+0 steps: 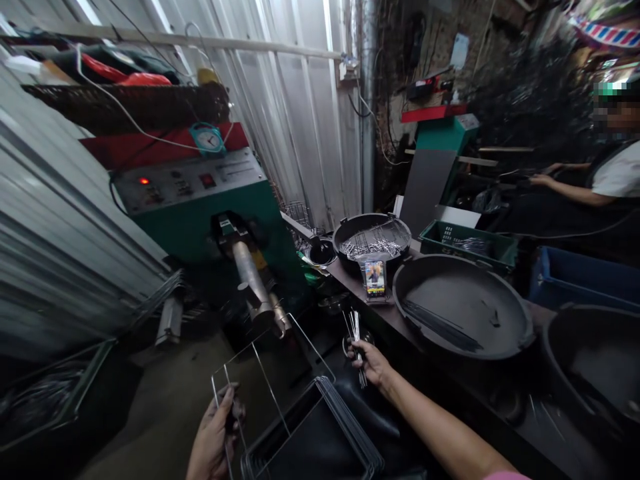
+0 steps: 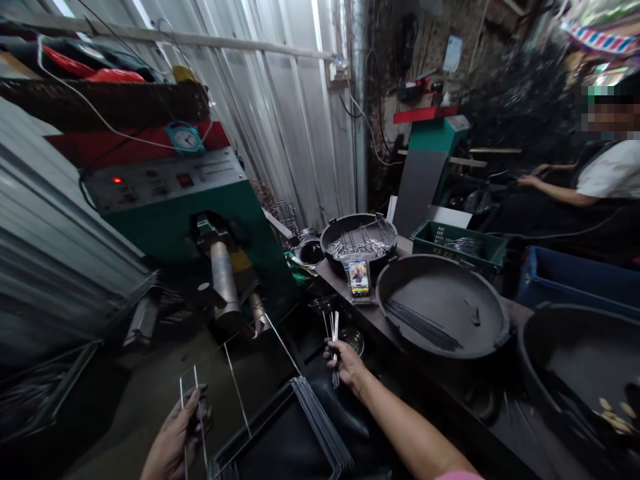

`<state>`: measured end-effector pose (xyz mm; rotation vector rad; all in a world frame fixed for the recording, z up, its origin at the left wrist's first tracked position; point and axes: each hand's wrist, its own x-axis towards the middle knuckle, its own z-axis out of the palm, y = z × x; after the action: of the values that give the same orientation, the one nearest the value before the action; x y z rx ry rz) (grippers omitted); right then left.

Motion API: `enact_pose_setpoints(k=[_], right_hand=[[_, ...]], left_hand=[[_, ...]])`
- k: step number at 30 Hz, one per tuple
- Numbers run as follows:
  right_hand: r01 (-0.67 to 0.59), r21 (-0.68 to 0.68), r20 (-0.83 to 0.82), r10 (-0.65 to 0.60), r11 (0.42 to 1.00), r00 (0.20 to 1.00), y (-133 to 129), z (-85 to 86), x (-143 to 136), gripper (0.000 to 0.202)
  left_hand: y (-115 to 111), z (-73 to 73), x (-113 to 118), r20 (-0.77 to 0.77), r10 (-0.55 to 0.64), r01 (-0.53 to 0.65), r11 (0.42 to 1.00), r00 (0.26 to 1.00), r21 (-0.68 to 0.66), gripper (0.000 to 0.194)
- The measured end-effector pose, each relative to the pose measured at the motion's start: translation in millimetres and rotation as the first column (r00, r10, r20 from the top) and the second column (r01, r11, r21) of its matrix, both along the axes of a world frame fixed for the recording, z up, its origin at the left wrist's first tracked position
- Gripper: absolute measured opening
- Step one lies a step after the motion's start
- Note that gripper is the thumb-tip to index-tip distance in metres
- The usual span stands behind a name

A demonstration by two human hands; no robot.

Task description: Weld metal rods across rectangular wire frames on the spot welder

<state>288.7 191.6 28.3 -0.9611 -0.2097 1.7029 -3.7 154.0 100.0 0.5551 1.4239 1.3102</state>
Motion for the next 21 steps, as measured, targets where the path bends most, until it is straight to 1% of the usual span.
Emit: enact_pose_setpoints(k=[2,4,6,8,9,10,12,13,15,16,18,19,20,21], right_hand=[[-0.020,0.025,0.004,0.020,0.999,1.000,-1,2.6,0,0.020],[-0.045,0.079,0.047,0.042,0.996,0.998,-3,4.7,0,0.024],[-0.078,0.151,0.164,0.053,0.985,0.985,-6,6.7,-1,0.027],[-0.104,0.233,0.352,0.016,0.967,0.936,-10,8.1,-3,0.027],[-0.113,0.286,0.453,-0.030,0.952,0.891,-12,8.0,-3,0.026],[-0.130,0.349,0.551,-0.091,0.928,0.830,-14,6.9,-3,0.024],[-0.212,0.471,0.712,-0.227,0.856,0.665,-19,0.7,-3,0.019],[-0.272,0.505,0.768,-0.282,0.819,0.576,-22,-4.5,-2,0.017],[-0.400,0.492,0.849,-0.324,0.773,0.417,-27,-17.1,-1,0.021],[-0.460,0.466,0.877,-0.324,0.756,0.354,-29,-22.9,0,0.026],[-0.569,0.415,0.910,-0.318,0.709,0.268,-30,-28.4,2,0.033],[-0.615,0.400,0.916,-0.322,0.680,0.239,-29,-26.4,3,0.035],[-0.652,0.394,0.916,-0.333,0.648,0.223,-28,-20.6,4,0.035],[-0.681,0.399,0.911,-0.348,0.614,0.219,-26,-11.2,5,0.035]], left_hand=[[-9,1.3,0,-0.027,-0.015,0.015,1.000,1.000,-0.001,0.051],[-18,2.5,0,-0.054,-0.037,0.037,0.999,0.998,0.008,0.049],[-26,2.6,-1,-0.076,-0.046,0.047,0.999,0.996,0.007,0.048],[-34,1.8,-3,-0.099,-0.048,0.048,0.999,0.994,-0.007,0.048],[-37,1.2,-4,-0.113,-0.050,0.048,0.999,0.992,-0.016,0.049],[-41,0.9,-5,-0.129,-0.054,0.051,0.998,0.990,-0.022,0.049],[-46,1.1,-7,-0.159,-0.062,0.058,0.998,0.985,-0.026,0.050],[-48,1.8,-8,-0.171,-0.058,0.055,0.998,0.984,-0.025,0.050],[-52,4.0,-10,-0.177,-0.039,0.034,0.999,0.983,-0.027,0.050],[-54,5.4,-11,-0.174,-0.026,0.020,0.999,0.984,-0.033,0.049],[-57,7.7,-13,-0.164,-0.004,-0.003,0.999,0.986,-0.043,0.048],[-58,8.5,-14,-0.161,-0.004,-0.003,0.999,0.987,-0.048,0.047],[-58,9.0,-15,-0.161,-0.010,0.001,0.999,0.987,-0.053,0.047],[-59,9.3,-16,-0.163,-0.017,0.009,0.998,0.986,-0.055,0.048]])
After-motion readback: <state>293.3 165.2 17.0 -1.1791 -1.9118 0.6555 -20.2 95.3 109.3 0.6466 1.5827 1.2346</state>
